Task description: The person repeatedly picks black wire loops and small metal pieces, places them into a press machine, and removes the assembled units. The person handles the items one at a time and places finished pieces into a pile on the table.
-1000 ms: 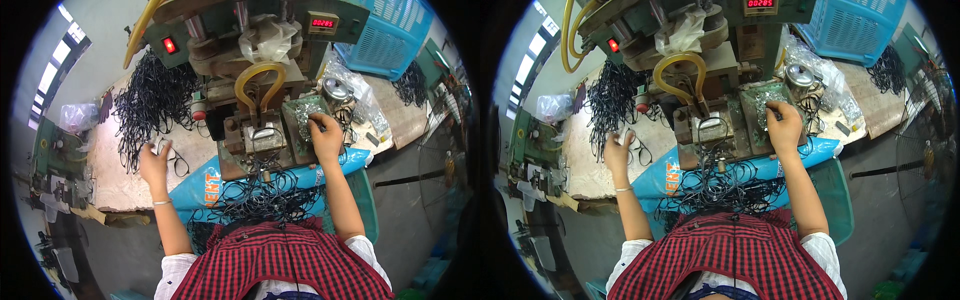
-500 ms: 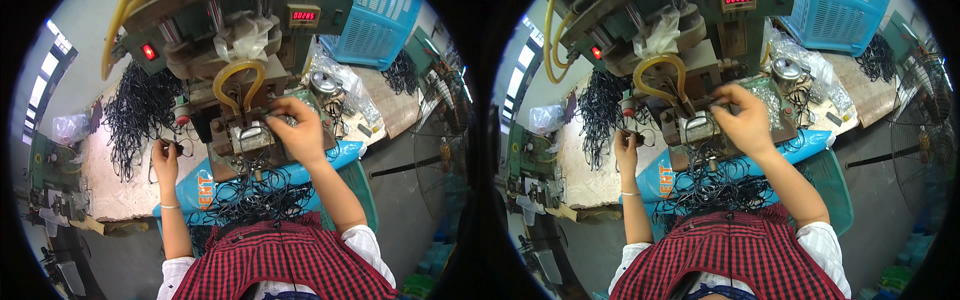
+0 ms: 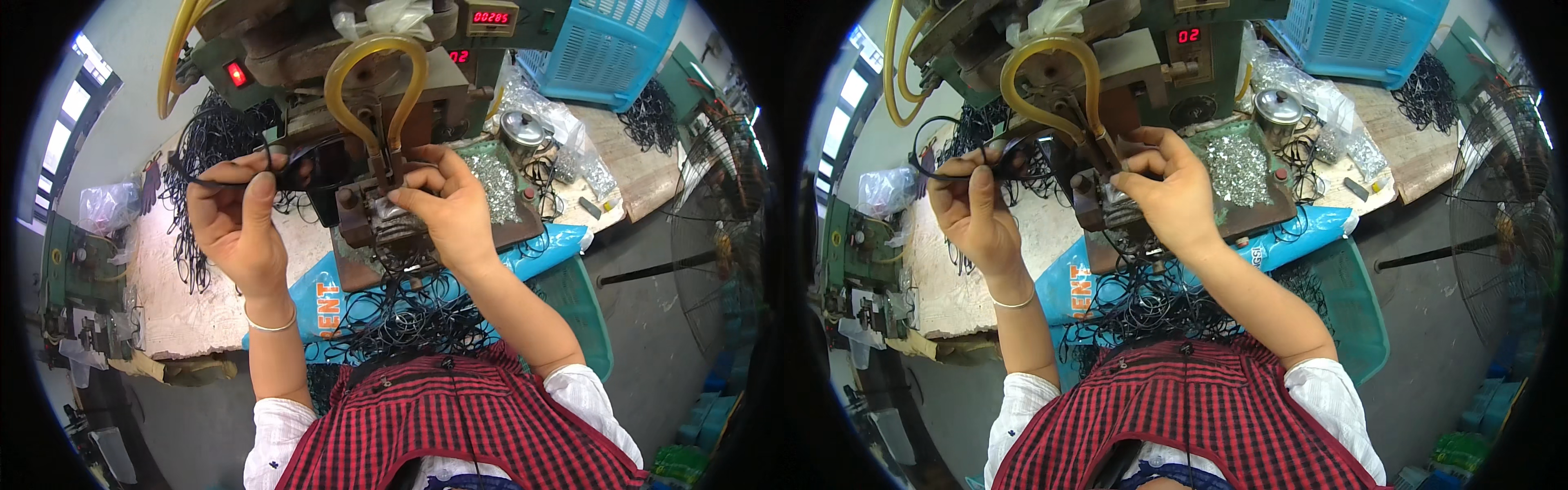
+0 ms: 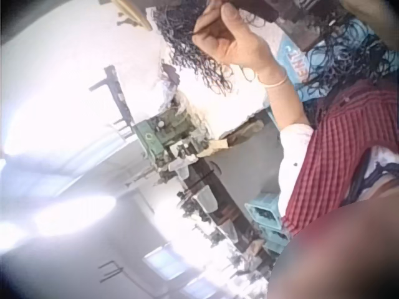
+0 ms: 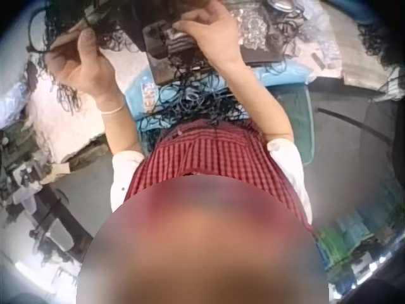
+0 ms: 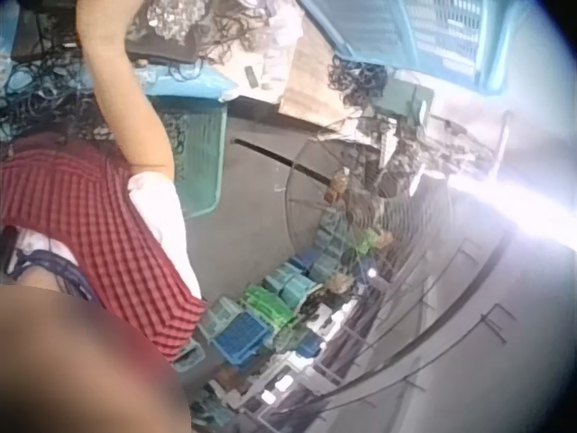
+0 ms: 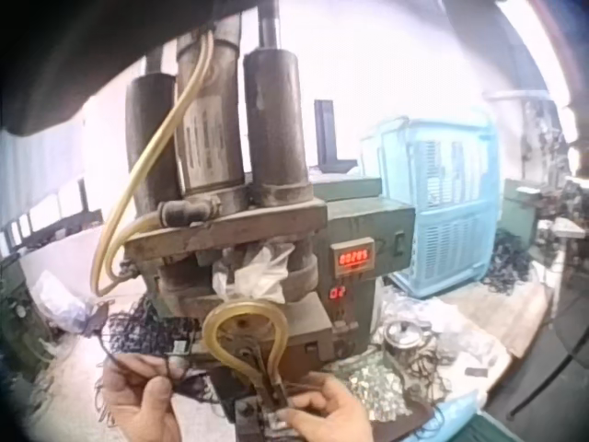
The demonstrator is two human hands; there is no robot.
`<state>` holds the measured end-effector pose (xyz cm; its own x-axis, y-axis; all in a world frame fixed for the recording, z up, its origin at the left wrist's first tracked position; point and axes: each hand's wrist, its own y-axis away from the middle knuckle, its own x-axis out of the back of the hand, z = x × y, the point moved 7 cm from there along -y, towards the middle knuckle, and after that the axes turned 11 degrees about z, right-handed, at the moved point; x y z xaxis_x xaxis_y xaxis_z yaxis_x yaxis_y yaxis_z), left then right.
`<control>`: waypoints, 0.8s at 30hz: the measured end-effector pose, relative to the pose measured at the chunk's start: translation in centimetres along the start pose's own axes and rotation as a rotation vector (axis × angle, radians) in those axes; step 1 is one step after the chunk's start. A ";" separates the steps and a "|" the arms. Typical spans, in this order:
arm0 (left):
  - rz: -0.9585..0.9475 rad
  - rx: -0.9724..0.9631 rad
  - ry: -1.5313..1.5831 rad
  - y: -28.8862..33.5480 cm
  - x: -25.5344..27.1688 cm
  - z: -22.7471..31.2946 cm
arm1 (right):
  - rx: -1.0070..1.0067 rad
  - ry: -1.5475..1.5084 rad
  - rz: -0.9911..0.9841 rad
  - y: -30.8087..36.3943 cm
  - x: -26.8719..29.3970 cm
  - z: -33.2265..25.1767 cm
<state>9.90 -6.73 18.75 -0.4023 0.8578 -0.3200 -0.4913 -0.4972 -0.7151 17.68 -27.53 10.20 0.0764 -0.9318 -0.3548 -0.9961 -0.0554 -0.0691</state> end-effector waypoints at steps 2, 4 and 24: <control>0.003 -0.010 0.026 0.4 -0.2 0.6 | 0.021 0.034 0.004 0.9 0.1 -0.6; -0.070 -0.056 0.018 1.4 -1.2 1.3 | 0.113 0.069 -0.027 1.9 0.2 -1.9; -0.578 -0.629 -0.586 10.7 -4.3 1.6 | 0.750 1.136 0.343 -2.0 13.5 2.1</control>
<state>5.10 -15.99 13.47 -0.6292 0.6616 0.4078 -0.3044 0.2730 -0.9126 20.79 -39.26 3.63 -0.5992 -0.6569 0.4577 -0.6694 0.0975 -0.7364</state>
